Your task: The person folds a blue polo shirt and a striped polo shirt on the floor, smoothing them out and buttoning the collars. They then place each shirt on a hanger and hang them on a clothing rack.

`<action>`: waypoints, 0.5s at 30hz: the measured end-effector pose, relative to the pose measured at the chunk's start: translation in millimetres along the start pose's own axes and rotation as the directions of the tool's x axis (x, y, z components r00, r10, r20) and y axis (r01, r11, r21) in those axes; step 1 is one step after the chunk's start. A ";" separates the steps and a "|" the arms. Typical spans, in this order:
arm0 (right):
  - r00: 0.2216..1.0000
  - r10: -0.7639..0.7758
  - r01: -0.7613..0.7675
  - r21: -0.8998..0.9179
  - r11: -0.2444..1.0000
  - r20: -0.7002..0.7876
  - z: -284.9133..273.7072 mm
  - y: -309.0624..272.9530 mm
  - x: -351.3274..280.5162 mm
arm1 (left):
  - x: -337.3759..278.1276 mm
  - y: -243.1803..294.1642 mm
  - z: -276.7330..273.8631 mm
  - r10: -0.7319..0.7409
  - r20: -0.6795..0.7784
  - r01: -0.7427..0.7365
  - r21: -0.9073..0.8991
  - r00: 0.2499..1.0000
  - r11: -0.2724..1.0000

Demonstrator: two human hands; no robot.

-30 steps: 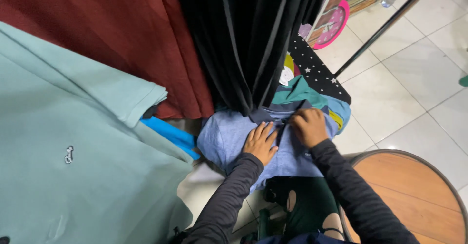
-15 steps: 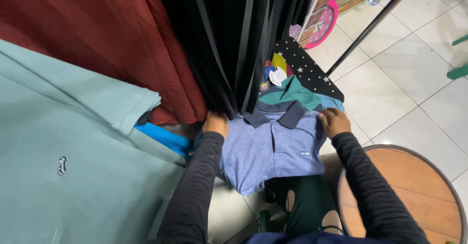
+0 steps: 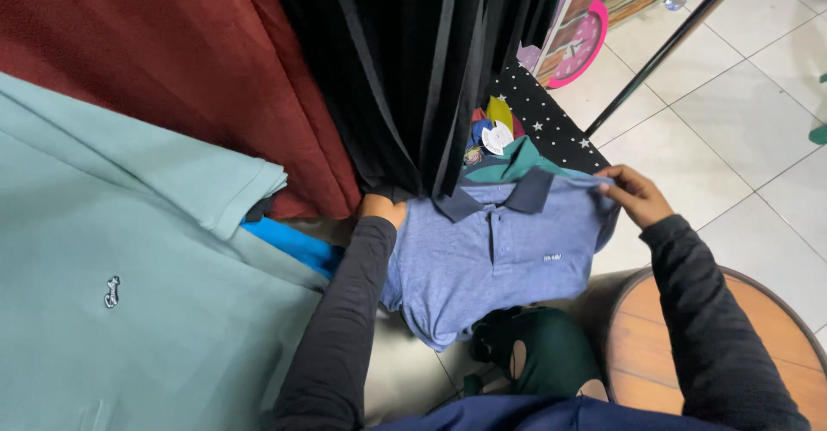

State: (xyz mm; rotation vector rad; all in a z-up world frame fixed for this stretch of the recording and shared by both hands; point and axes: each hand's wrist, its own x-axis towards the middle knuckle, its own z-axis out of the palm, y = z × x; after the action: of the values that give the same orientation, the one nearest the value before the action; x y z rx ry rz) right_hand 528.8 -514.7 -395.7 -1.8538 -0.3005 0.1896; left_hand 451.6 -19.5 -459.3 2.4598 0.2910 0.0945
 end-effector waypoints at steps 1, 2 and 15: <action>1.000 0.001 -0.001 0.000 1.000 -0.001 -2.2 17.3 9.7 | -1.9 6.7 -4.4 0.000 0.001 0.000 0.000 1.000 1.000; 1.000 0.023 -0.022 -0.249 0.968 -0.001 -4.1 34.5 19.4 | -3.8 13.2 -9.0 -0.056 0.027 0.055 0.046 0.998 0.997; 0.873 -0.296 -0.198 -0.837 0.510 -0.387 79.4 49.4 46.2 | 55.4 -137.5 187.8 0.175 -0.576 -0.218 -0.005 0.798 0.976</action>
State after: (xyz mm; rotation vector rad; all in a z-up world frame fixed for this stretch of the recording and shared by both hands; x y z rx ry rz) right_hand 556.0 -442.0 -465.5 -2.8132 -0.0703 -0.6158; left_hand 506.3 -14.9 -692.2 2.3259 0.2764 0.9364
